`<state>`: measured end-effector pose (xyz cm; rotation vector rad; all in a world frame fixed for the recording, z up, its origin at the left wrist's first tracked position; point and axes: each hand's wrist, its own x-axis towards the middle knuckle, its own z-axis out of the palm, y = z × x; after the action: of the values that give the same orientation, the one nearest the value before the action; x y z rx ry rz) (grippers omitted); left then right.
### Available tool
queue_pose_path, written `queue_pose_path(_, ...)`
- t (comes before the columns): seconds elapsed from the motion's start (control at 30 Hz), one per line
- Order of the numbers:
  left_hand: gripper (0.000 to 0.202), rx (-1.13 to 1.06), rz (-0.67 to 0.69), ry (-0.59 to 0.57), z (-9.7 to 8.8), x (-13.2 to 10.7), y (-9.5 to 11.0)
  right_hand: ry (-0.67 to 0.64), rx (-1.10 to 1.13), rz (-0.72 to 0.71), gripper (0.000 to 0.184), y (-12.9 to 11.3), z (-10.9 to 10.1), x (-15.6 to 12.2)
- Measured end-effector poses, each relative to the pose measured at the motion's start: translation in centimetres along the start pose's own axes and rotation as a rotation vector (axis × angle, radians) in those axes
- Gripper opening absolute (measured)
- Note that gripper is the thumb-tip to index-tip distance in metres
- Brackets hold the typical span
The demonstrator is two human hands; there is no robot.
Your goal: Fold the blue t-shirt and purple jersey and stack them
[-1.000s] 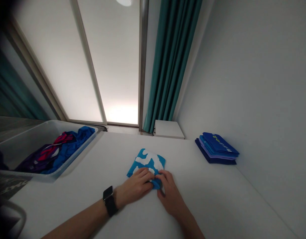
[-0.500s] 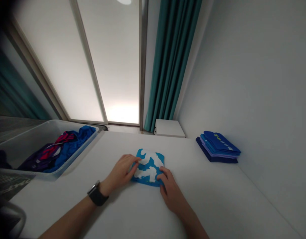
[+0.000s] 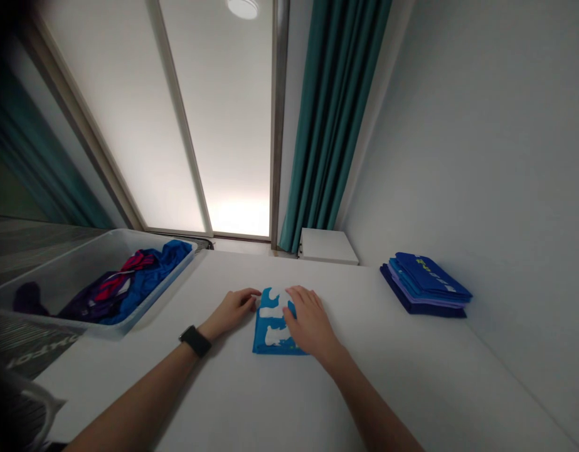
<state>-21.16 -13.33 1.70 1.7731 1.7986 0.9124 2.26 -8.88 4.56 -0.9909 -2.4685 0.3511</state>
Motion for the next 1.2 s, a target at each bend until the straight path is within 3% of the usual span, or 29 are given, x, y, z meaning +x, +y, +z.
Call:
queue_pose_path(0.13, 0.03, 0.029, 0.047, -0.051, -0.5, -0.3, 0.0, -0.127, -0.151, 0.001, 0.053, -2.4, 2.9, 1.7)
queue_pose_path(0.23, 0.039, 0.055, 0.069, -0.076, -0.5, -0.7, 0.0, -0.136, -0.192, 0.009, 0.06, -3.0, 4.5, 1.6)
queue_pose_path(0.43, 0.038, 0.098, 0.075, -0.031, 0.6, -0.4, -0.2, -0.141, -0.253, 0.027, 0.063, -3.1, 5.3, 1.0)
queue_pose_path(0.6, 0.038, 0.054, 0.225, 0.195, 0.6, -0.3, -0.6, -0.205, -0.261, 0.042, 0.063, -3.6, 4.9, 1.2)
queue_pose_path(0.7, 0.042, 0.15, 0.29, 0.269, 0.3, -0.9, 0.5, -0.219, -0.2, 0.052, 0.057, -2.9, 3.5, 1.5)
queue_pose_path(0.83, 0.047, 0.339, 0.393, 0.147, 1.2, -2.0, 3.6, -0.191, -0.159, 0.112, 0.056, -0.7, 1.6, 1.4)
queue_pose_path(0.93, 0.06, 0.462, 0.38, 0.032, 2.8, -2.5, 5.1, -0.213, -0.186, 0.088, 0.055, 0.7, 1.6, 0.7)
queue_pose_path(1.07, 0.08, 0.519, 0.309, -0.076, 4.3, -2.8, 4.6, -0.239, -0.195, 0.114, 0.056, 1.5, 2.9, -0.2)
queue_pose_path(1.2, 0.093, 0.508, 0.307, -0.092, 4.2, -3.0, 3.7, -0.206, -0.176, 0.133, 0.059, 1.2, 3.5, -0.6)
